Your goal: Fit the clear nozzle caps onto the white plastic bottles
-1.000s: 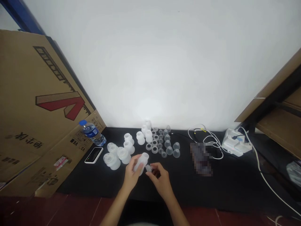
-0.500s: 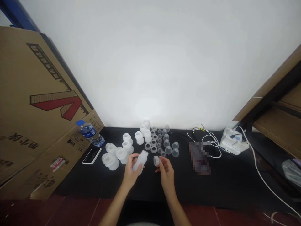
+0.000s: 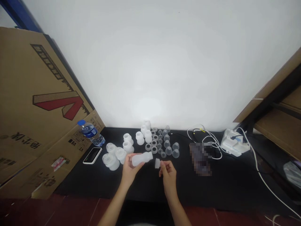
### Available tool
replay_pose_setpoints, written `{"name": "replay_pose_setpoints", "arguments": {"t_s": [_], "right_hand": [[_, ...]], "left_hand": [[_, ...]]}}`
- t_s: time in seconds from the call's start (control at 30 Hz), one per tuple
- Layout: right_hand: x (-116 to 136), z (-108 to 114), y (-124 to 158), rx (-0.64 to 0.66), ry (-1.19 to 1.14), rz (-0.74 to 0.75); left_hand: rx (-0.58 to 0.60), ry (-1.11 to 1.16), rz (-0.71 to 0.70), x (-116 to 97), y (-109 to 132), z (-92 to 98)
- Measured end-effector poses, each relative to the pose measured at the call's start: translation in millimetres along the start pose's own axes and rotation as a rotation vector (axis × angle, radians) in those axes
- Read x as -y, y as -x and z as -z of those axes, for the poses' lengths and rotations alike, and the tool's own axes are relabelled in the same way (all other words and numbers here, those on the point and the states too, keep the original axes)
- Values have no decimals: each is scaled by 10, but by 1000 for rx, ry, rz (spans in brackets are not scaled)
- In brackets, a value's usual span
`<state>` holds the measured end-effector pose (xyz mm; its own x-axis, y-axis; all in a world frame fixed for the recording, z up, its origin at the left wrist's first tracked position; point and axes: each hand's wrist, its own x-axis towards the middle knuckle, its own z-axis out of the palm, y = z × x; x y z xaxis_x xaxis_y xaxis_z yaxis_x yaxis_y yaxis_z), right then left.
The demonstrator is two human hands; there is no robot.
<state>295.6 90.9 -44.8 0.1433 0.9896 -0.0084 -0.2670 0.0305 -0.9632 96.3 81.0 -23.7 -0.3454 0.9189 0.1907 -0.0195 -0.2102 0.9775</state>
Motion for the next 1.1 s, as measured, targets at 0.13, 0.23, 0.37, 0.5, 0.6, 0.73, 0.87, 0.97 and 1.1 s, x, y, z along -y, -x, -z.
{"name": "replay_pose_setpoints", "arguments": {"t_s": [0.13,0.23,0.37,0.5,0.6,0.73,0.87,0.97,1.1], "right_hand": [[21,-7,-7,-2,-31,21],[60,-13,-12,16,-58,-3],[97,-21,-8,37,-104,-45],[110,-23,-7,16,-117,-47],[127,-22,-11,15,-109,-47],[161,-22,-8,32,-121,-61],[167,-31,6,45,-124,-81],[148,-42,14,55,-109,-68],[141,-45,21,65,-118,-60]], "left_hand": [[7,4,-8,10,-12,21],[21,13,5,48,-6,25],[36,6,18,95,6,17],[97,-18,-4,98,21,12],[137,-37,-12,85,36,16],[167,-79,-2,73,48,30],[169,-99,7,63,52,40],[183,-106,10,52,57,42],[184,-87,20,49,61,50]]}}
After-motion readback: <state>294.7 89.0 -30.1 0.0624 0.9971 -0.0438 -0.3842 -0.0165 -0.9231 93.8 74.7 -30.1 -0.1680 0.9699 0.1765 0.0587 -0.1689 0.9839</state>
